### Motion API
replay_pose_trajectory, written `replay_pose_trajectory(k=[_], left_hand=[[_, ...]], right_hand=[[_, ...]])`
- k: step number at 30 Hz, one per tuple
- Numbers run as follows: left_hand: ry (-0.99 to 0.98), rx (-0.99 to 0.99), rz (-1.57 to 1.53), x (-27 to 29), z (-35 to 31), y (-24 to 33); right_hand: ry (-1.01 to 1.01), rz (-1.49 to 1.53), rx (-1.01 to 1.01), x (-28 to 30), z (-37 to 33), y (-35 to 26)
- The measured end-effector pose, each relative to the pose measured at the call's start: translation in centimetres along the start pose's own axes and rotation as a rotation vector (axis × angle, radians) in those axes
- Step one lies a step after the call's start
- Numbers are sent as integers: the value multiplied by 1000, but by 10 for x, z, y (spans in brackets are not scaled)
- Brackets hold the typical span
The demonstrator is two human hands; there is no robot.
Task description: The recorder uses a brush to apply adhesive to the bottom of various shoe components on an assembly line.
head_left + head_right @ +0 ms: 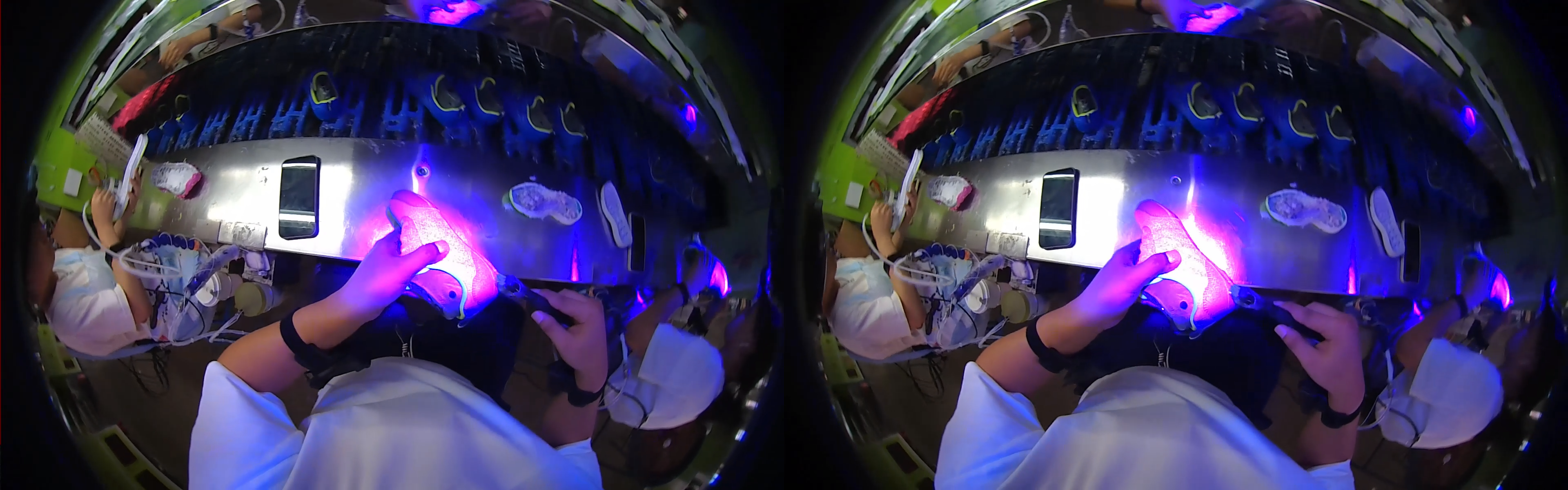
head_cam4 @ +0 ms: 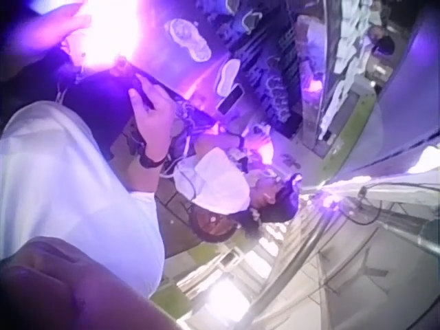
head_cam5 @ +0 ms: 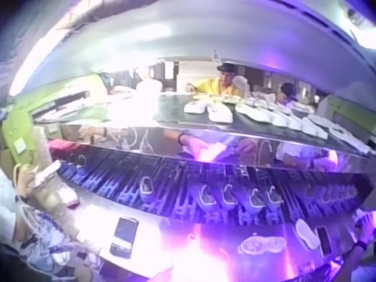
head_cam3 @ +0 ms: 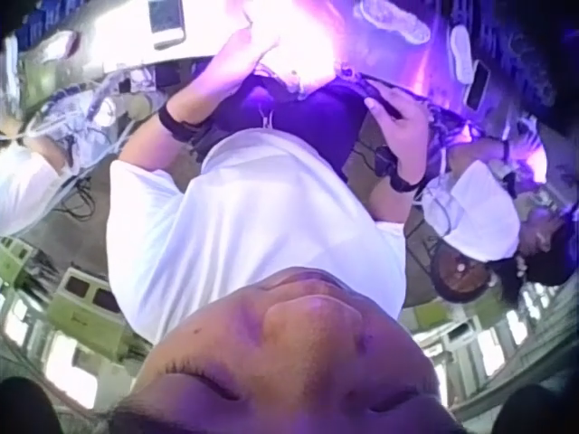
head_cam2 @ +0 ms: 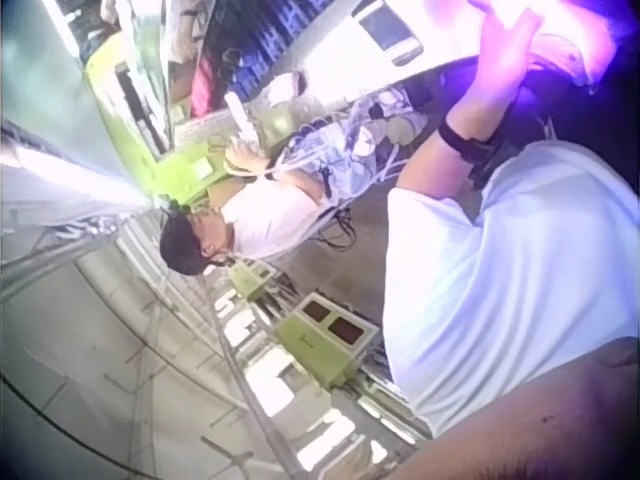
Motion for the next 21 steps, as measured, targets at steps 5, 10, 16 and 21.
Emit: replay_pose_trajectory(k=[5,10,16,21], left_hand=[[-126,255,-205,-7,-23,-14],[-62,437,-517,-13,-40,-29],[-226,687,-947,-17,-44,-51],[-366,727,-1249,-28,-42,-56]], right_hand=[[100,-54,116,7,-2,-16],[108,-111,147,19,6,-37],[105,-119,194,12,19,-42],[103,-76,216,-1,36,-28]])
Point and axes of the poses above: each hand's wrist, its own z-axis towards the middle knuckle, its own x-axis out of the back of the hand, y = z × x, the point moved 6 cm from there along z, towards the middle knuckle, and after that the axes turned 2 degrees about -x, right-handed, at the moved point
